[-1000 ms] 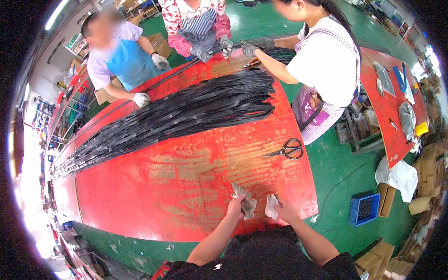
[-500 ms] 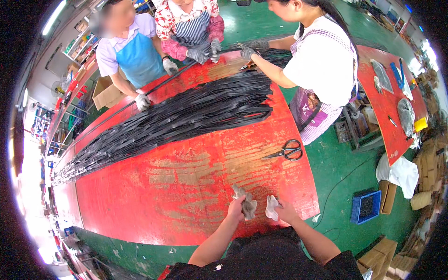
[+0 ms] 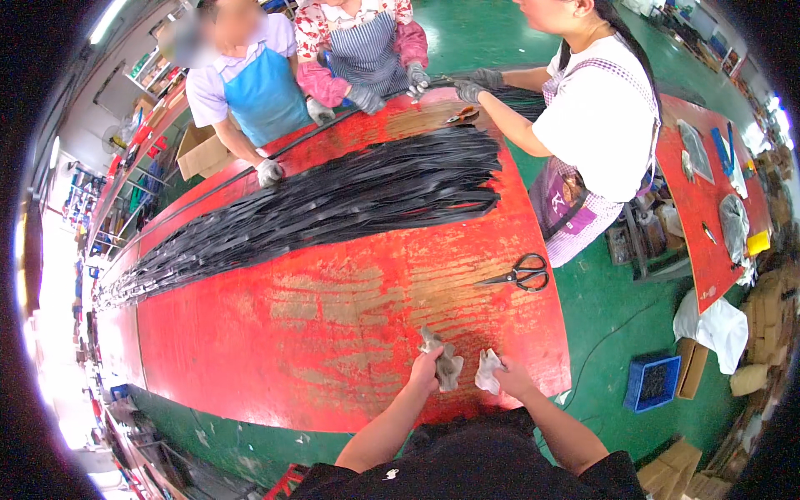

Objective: Put on protective white gloves in a workshop setting.

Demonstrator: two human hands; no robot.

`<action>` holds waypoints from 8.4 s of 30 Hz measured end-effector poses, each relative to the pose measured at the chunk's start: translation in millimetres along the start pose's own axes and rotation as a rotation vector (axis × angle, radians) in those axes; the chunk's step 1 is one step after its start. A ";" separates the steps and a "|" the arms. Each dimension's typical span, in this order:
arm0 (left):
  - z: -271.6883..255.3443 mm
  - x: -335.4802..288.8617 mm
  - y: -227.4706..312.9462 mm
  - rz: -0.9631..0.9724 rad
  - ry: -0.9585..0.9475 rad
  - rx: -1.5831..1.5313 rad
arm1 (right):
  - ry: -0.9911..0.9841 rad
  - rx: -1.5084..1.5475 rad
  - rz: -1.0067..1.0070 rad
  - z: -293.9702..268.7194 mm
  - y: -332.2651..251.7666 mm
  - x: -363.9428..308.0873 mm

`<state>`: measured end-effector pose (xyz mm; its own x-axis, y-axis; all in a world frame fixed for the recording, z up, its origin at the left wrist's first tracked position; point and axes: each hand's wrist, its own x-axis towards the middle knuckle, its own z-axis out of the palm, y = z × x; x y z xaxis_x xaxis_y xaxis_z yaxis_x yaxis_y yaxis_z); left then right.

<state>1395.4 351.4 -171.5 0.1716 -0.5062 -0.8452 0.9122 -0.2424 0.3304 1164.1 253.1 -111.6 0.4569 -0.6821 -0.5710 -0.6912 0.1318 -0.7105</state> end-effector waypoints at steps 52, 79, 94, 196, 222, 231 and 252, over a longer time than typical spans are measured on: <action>-17.3 -4.1 -26.9 0.019 0.014 -0.025 | 0.065 -0.266 0.043 1.4 2.7 -20.0; 12.1 -22.8 -14.0 -0.070 0.049 0.094 | 0.042 -0.135 0.059 13.5 43.6 -15.0; -10.6 10.3 -31.9 -0.006 -0.018 0.098 | -0.022 -0.090 0.121 23.1 71.3 -5.5; 34.2 -73.1 8.0 0.176 -0.463 -0.020 | 0.153 0.319 -0.304 9.7 -34.6 -14.3; 10.5 -137.6 -91.9 0.478 0.170 -0.306 | -0.676 0.387 -0.136 21.3 0.3 -93.6; -17.9 -192.6 -123.4 0.461 0.128 -0.191 | -0.578 0.540 -0.181 44.7 -2.3 -115.1; -70.7 -197.6 -105.3 0.385 -0.094 -0.039 | -0.535 0.417 -0.114 92.2 -23.8 -119.1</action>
<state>1291.7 535.5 -68.9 0.4709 -0.6280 -0.6196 0.8013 0.0108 0.5981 1177.8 397.6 -64.6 0.8020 -0.2729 -0.5313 -0.3978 0.4193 -0.8160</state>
